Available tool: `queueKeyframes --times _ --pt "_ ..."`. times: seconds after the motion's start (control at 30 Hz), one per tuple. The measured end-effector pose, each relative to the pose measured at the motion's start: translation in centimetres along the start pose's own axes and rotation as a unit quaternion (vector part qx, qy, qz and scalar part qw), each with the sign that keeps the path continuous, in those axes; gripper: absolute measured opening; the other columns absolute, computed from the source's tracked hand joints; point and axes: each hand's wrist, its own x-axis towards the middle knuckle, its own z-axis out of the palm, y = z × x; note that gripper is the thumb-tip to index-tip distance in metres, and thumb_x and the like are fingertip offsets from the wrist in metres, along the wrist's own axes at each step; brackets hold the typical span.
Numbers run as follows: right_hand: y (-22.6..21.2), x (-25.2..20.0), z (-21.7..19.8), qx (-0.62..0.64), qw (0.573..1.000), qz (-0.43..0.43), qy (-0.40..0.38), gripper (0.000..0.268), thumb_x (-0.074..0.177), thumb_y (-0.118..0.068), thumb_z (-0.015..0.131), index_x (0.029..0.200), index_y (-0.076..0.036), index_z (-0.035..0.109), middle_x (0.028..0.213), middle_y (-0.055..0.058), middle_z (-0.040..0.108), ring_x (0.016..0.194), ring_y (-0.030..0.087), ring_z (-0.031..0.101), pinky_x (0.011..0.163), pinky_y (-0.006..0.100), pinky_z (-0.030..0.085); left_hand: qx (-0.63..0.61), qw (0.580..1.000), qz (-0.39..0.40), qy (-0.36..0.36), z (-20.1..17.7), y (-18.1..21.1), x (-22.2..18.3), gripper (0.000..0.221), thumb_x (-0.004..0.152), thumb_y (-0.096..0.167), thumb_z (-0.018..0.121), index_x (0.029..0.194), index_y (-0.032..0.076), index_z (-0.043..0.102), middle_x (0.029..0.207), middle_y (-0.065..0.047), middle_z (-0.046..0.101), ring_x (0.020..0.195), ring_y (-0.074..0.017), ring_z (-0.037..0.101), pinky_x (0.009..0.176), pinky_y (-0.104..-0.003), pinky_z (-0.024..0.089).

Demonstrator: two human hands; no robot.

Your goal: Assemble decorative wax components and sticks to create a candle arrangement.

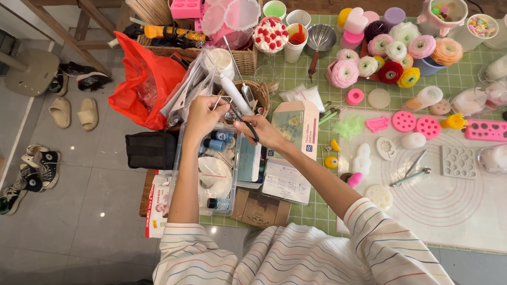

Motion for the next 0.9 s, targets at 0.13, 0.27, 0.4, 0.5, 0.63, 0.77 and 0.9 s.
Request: queueKeyframes --times 0.13,0.27,0.4,0.5,0.63,0.77,0.9 --pt "0.6 0.3 0.3 0.031 0.999 0.007 0.003 0.062 0.098 -0.064 0.053 0.081 -0.006 0.065 0.049 -0.003 0.047 0.044 0.008 0.047 0.046 0.027 0.037 0.132 0.990 0.017 0.042 0.7 2.2 -0.8 0.012 0.086 0.016 0.076 0.090 0.005 0.077 0.068 -0.010 0.070 0.059 -0.0177 0.065 0.060 -0.035 0.048" --pt "1.3 0.6 0.0 0.035 0.999 0.027 -0.001 0.063 0.098 -0.065 0.053 0.080 -0.006 0.065 0.048 -0.003 0.047 0.044 0.008 0.047 0.045 0.026 0.037 0.260 0.962 0.062 0.052 1.0 3.8 -1.4 0.010 0.083 0.016 0.076 0.081 0.007 0.079 0.066 -0.015 0.069 0.079 -0.0382 0.058 0.082 -0.048 0.045" --pt "1.4 0.6 -0.4 0.007 1.000 0.023 -0.001 0.063 0.096 -0.065 0.055 0.083 -0.004 0.067 0.048 -0.001 0.047 0.043 0.009 0.047 0.044 0.026 0.034 0.278 0.953 0.097 0.067 1.1 3.4 -1.4 0.011 0.082 0.018 0.077 0.080 0.008 0.077 0.063 -0.014 0.068 0.076 -0.0373 0.058 0.078 -0.048 0.047" --pt "3.3 0.7 -1.5 0.032 0.999 0.013 0.007 0.059 0.098 -0.063 0.056 0.091 -0.006 0.067 0.055 -0.003 0.054 0.049 0.007 0.053 0.048 0.024 0.040 0.145 0.986 0.006 0.080 0.7 5.3 -1.8 0.013 0.093 0.020 0.070 0.096 0.008 0.075 0.068 -0.009 0.065 0.061 -0.0233 0.060 0.064 -0.040 0.048" --pt "1.7 -4.1 -4.4 0.035 0.998 0.011 0.054 0.046 0.098 -0.053 0.066 0.101 -0.007 0.066 0.064 -0.006 0.059 0.055 0.005 0.055 0.050 0.023 0.042 -0.195 0.979 -0.053 0.023 -0.2 3.4 -1.5 0.016 0.099 0.022 0.067 0.101 0.007 0.072 0.067 -0.001 0.060 0.057 -0.0130 0.057 0.057 -0.028 0.051" --pt "-1.6 -11.3 -7.2 -0.135 0.976 0.078 0.153 0.035 0.090 -0.034 0.080 0.103 -0.005 0.066 0.056 -0.002 0.050 0.052 0.006 0.040 0.048 0.028 0.028 -0.474 0.877 -0.046 -0.061 3.0 2.0 -2.1 0.026 0.106 0.026 0.063 0.108 0.002 0.073 0.069 0.002 0.052 0.060 -0.0090 0.052 0.065 -0.024 0.050" --pt "0.9 -18.9 -8.5 -0.172 0.953 0.152 0.199 0.032 0.088 -0.028 0.080 0.103 -0.003 0.065 0.053 0.002 0.052 0.051 0.006 0.041 0.046 0.030 0.029 -0.266 0.959 -0.097 0.006 6.4 0.7 -1.4 0.017 0.094 0.014 0.075 0.108 0.004 0.074 0.073 0.004 0.053 0.058 -0.0056 0.040 0.053 -0.024 0.031"
